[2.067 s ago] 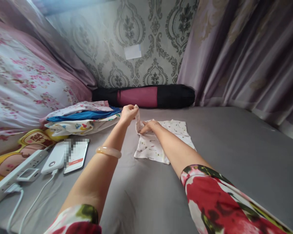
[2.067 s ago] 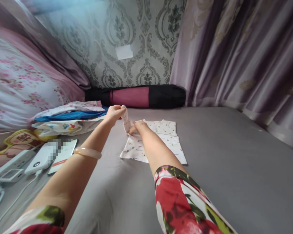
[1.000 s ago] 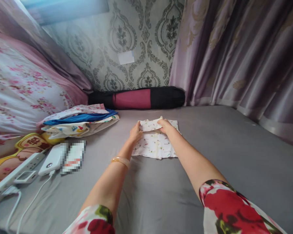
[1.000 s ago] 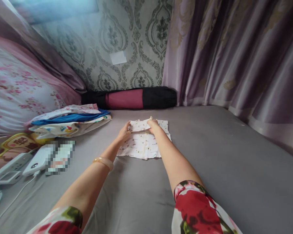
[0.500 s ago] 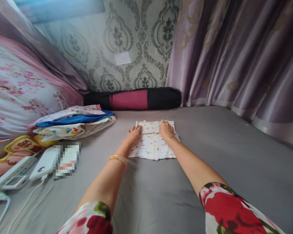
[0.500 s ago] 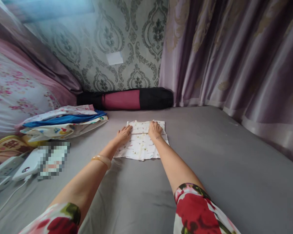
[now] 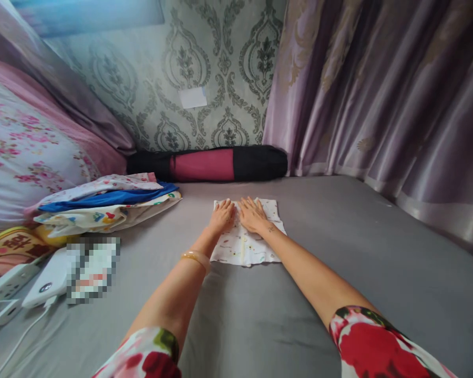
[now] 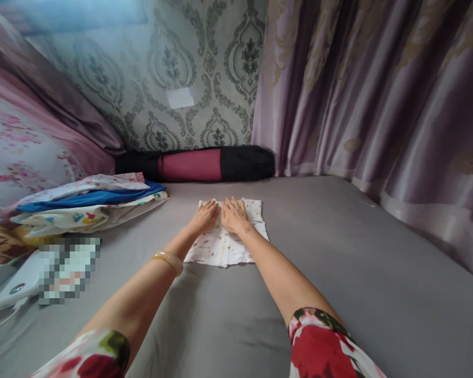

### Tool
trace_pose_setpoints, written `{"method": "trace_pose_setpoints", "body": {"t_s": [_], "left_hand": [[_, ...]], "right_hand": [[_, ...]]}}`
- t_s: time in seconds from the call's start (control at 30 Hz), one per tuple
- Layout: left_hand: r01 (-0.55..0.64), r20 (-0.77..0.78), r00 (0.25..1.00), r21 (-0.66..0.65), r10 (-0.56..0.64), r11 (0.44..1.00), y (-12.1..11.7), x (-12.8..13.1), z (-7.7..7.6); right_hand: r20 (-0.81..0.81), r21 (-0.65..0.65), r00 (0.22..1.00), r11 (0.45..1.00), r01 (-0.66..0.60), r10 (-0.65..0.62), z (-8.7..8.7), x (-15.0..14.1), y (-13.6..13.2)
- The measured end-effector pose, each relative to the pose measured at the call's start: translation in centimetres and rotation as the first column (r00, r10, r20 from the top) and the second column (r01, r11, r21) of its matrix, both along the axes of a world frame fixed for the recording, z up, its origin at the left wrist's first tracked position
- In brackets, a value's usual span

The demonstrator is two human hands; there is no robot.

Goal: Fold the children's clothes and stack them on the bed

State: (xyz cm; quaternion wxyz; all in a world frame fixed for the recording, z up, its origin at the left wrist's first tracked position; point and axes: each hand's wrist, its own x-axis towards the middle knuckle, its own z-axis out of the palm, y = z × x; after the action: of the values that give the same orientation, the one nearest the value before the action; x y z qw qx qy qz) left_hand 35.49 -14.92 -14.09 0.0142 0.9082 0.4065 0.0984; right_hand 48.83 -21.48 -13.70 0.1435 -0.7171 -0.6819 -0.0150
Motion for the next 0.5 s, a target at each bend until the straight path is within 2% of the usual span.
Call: {"method": "trace_pose_setpoints", "body": {"t_s": [0.1,0.23,0.5], "left_hand": [[-0.011,0.003,1.0,0.024,0.011,1.0,0.1,0.6,-1.2],[-0.054,0.0,0.999,0.019,0.054,0.998,-0.1,0.5,-2.5],[-0.065,0.008,0.998,0.021,0.065,0.998,-0.3,0.4,-2.6]], "right_hand": [[-0.018,-0.065,0.999,0.997,-0.036,0.034,-0.9,-0.1,0.0],[-0.035,-0.059,0.999,0.998,-0.022,0.02,-1.9,0.1,-0.1],[-0.054,-0.028,0.999,1.0,0.002,-0.003,-2.4,0.1,-0.1]]}}
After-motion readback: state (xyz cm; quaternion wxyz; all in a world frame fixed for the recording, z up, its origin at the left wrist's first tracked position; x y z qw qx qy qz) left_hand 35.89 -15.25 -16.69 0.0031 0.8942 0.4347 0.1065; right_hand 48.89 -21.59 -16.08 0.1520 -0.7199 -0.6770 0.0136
